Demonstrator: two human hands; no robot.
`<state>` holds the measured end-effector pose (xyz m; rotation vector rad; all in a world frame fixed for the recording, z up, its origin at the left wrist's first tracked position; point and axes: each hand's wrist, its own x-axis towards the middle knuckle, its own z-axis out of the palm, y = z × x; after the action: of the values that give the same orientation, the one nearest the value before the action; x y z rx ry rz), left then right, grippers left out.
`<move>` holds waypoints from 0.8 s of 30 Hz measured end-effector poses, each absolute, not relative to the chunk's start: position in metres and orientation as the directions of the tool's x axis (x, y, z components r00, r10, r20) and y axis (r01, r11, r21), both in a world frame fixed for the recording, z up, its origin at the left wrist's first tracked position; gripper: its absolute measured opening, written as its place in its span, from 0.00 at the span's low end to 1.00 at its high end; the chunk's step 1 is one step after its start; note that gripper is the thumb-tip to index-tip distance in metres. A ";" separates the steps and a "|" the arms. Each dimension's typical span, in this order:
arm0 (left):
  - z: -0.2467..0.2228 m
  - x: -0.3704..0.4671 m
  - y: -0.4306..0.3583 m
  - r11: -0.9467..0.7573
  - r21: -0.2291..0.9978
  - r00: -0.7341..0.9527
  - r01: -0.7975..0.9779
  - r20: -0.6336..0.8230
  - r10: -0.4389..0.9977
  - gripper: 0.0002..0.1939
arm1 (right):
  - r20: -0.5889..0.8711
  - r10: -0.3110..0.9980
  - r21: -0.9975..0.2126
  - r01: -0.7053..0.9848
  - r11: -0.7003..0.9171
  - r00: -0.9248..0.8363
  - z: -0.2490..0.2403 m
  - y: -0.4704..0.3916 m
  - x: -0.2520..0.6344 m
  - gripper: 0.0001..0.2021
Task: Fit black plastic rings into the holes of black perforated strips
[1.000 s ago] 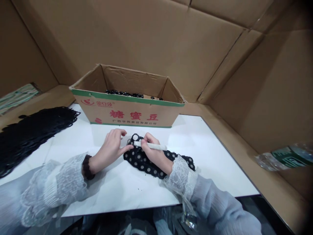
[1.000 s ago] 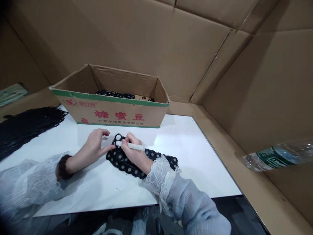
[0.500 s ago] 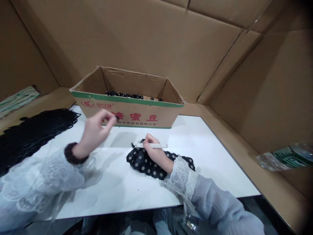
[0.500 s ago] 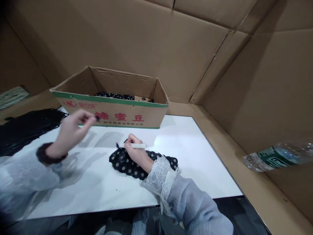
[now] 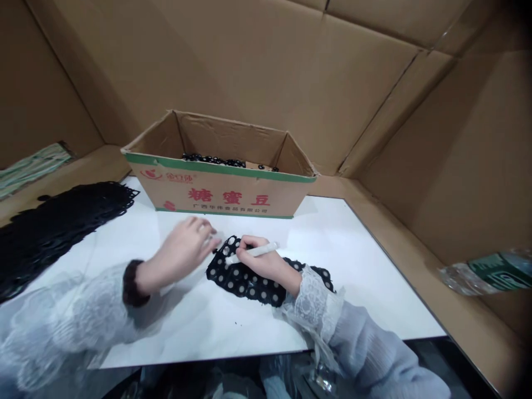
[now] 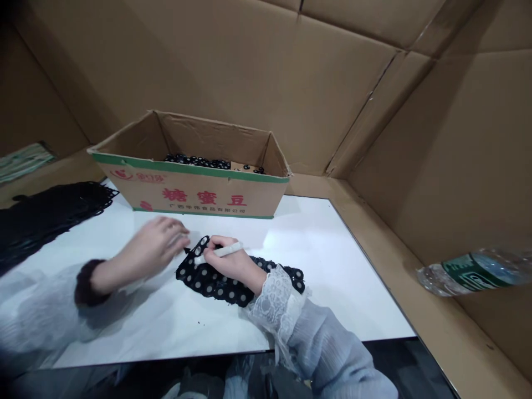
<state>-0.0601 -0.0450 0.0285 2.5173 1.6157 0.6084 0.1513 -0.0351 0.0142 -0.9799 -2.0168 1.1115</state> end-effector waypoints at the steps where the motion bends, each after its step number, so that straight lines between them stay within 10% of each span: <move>1: 0.017 -0.057 -0.053 -0.451 0.370 0.404 0.812 0.200 0.893 0.17 | 0.168 0.839 -0.875 0.314 0.369 -0.518 0.015 -0.036 0.151 0.07; 9: 0.008 -0.052 -0.056 -0.019 0.867 0.361 0.498 -0.188 0.914 0.15 | 0.213 0.885 -0.862 0.347 0.370 -0.414 0.016 -0.040 0.150 0.07; 24: 0.015 -0.057 -0.057 0.007 0.880 0.310 0.475 -0.175 0.935 0.19 | 0.293 0.822 -0.582 0.592 0.558 -0.488 0.009 -0.049 0.141 0.08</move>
<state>-0.0572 -0.0566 0.0153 1.6202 1.3089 0.6025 0.1414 -0.0489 0.0094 -1.1323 -2.2460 0.5543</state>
